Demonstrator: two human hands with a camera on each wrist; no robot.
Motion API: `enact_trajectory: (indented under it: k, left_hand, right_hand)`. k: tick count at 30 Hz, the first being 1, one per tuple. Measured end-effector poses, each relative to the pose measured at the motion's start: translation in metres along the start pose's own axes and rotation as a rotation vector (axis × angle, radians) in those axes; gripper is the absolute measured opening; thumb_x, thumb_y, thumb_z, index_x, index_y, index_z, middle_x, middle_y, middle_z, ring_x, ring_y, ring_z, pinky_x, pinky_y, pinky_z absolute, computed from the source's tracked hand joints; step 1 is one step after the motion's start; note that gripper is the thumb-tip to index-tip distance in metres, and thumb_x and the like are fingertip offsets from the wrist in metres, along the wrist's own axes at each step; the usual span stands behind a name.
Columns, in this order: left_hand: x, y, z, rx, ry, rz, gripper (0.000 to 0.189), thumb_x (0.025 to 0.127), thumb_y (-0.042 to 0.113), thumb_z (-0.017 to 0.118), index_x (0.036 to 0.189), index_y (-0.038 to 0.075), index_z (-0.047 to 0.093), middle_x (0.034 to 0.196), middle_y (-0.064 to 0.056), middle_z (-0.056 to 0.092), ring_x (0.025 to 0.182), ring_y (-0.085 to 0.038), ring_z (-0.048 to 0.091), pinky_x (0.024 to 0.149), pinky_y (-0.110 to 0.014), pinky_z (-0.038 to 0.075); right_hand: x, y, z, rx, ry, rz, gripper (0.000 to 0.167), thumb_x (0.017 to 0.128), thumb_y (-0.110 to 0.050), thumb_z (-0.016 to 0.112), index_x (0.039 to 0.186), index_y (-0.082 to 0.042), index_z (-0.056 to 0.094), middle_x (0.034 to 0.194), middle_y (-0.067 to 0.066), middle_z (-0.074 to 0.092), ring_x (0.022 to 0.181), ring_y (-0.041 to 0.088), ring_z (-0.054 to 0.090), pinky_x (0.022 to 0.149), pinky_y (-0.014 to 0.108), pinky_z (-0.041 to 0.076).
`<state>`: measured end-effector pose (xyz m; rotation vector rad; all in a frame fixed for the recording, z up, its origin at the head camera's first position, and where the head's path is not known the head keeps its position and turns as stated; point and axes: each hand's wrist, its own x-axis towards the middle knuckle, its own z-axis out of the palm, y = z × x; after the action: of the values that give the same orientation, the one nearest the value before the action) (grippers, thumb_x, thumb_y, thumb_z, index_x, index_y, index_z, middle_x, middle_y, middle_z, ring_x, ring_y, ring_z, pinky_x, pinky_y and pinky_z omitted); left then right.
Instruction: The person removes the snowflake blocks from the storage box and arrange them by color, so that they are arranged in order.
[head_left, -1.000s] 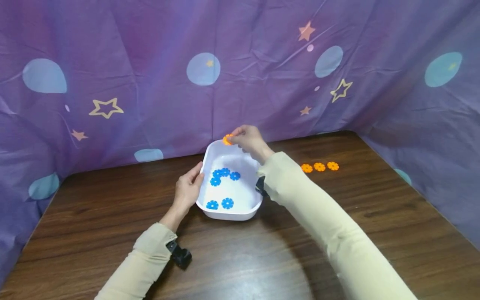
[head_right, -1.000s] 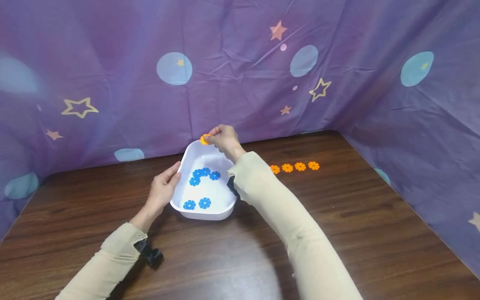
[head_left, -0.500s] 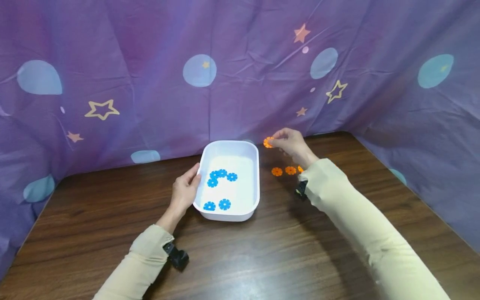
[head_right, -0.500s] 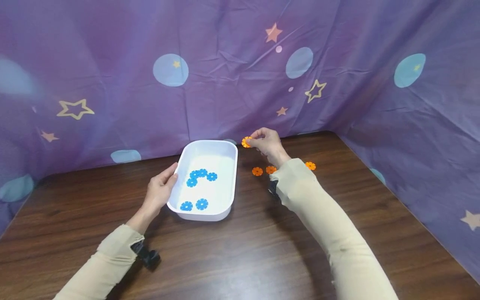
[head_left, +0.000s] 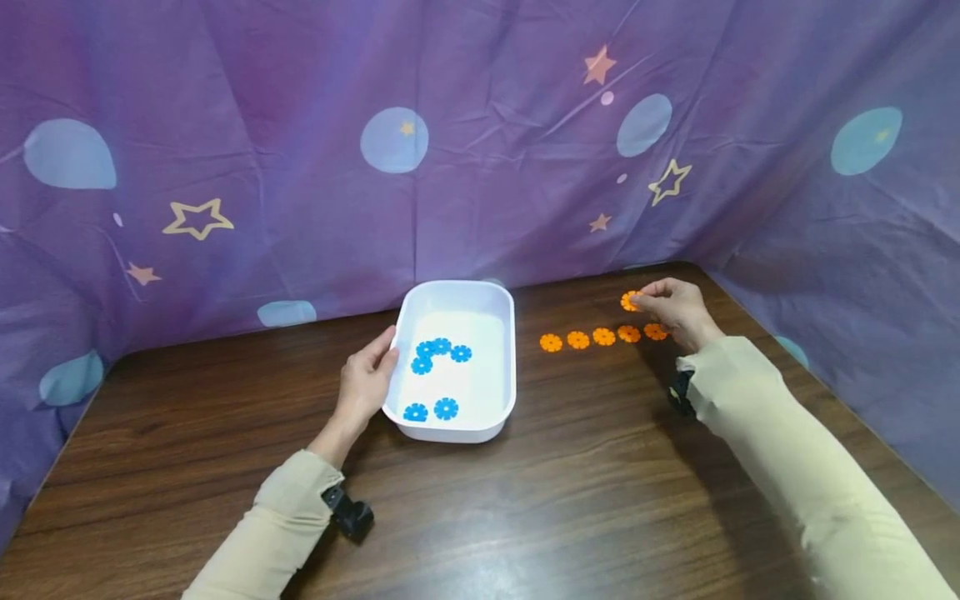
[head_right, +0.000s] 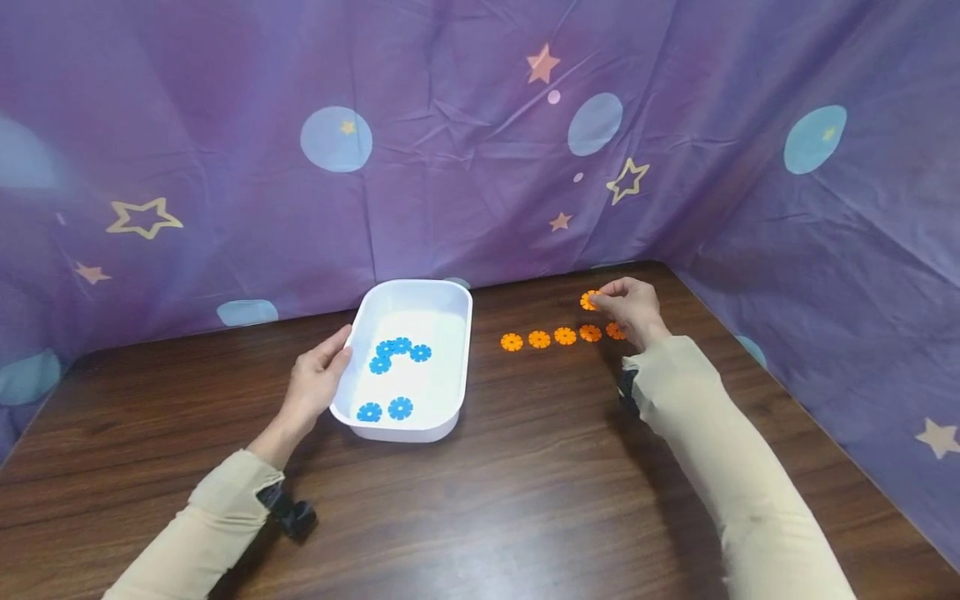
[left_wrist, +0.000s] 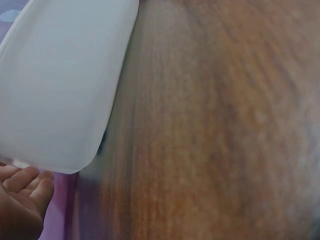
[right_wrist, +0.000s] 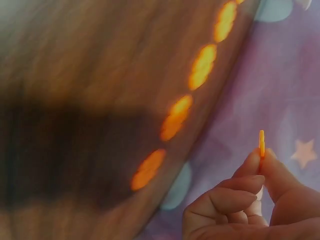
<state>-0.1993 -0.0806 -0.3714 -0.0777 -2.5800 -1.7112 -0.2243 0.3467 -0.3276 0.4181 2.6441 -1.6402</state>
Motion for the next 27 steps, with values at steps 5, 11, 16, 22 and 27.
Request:
enact_trajectory:
  k: [5, 11, 16, 22, 27]
  left_hand:
    - [0.0, 0.001, 0.0, 0.011, -0.005, -0.003, 0.042, 0.099, 0.014, 0.046, 0.14, 0.007, 0.043, 0.144, -0.007, 0.043, 0.134, -0.021, 0.039, 0.11, -0.035, 0.034]
    - [-0.001, 0.002, -0.001, 0.017, -0.011, -0.008, 0.042, 0.099, 0.015, 0.045, 0.141, 0.007, 0.043, 0.144, -0.007, 0.042, 0.134, -0.021, 0.038, 0.11, -0.035, 0.033]
    - [-0.001, 0.002, -0.001, 0.018, -0.011, -0.015, 0.042, 0.099, 0.015, 0.045, 0.141, 0.007, 0.043, 0.144, -0.007, 0.042, 0.134, -0.021, 0.038, 0.111, -0.035, 0.033]
    - [-0.001, 0.002, 0.0, 0.019, -0.011, -0.013, 0.042, 0.099, 0.014, 0.045, 0.141, 0.007, 0.043, 0.144, -0.007, 0.042, 0.134, -0.021, 0.038, 0.111, -0.035, 0.033]
    - [0.0, 0.001, 0.0, 0.015, -0.01, -0.014, 0.042, 0.099, 0.014, 0.045, 0.141, 0.008, 0.043, 0.144, -0.006, 0.043, 0.134, -0.02, 0.039, 0.11, -0.035, 0.033]
  right_hand:
    - [0.003, 0.019, -0.016, -0.039, 0.052, 0.032, 0.02, 0.09, -0.021, 0.063, 0.097, -0.008, 0.05, 0.061, -0.023, 0.057, 0.057, 0.001, 0.047, 0.049, 0.021, 0.039]
    - [0.005, 0.039, -0.032, -0.091, 0.099, 0.078, 0.021, 0.089, -0.019, 0.063, 0.098, -0.005, 0.051, 0.061, -0.021, 0.056, 0.062, 0.004, 0.05, 0.053, 0.022, 0.044]
    - [0.007, 0.052, -0.041, -0.148, 0.126, 0.112, 0.021, 0.087, -0.019, 0.064, 0.097, -0.003, 0.053, 0.061, -0.017, 0.052, 0.062, 0.005, 0.05, 0.054, 0.022, 0.046]
    - [0.01, 0.06, -0.047, -0.185, 0.146, 0.102, 0.019, 0.084, -0.014, 0.065, 0.092, 0.0, 0.055, 0.06, -0.014, 0.05, 0.055, 0.004, 0.048, 0.05, 0.022, 0.043]
    - [0.009, 0.06, -0.047, -0.224, 0.154, 0.111, 0.021, 0.083, -0.013, 0.066, 0.092, 0.002, 0.056, 0.059, -0.015, 0.05, 0.055, 0.003, 0.048, 0.051, 0.022, 0.044]
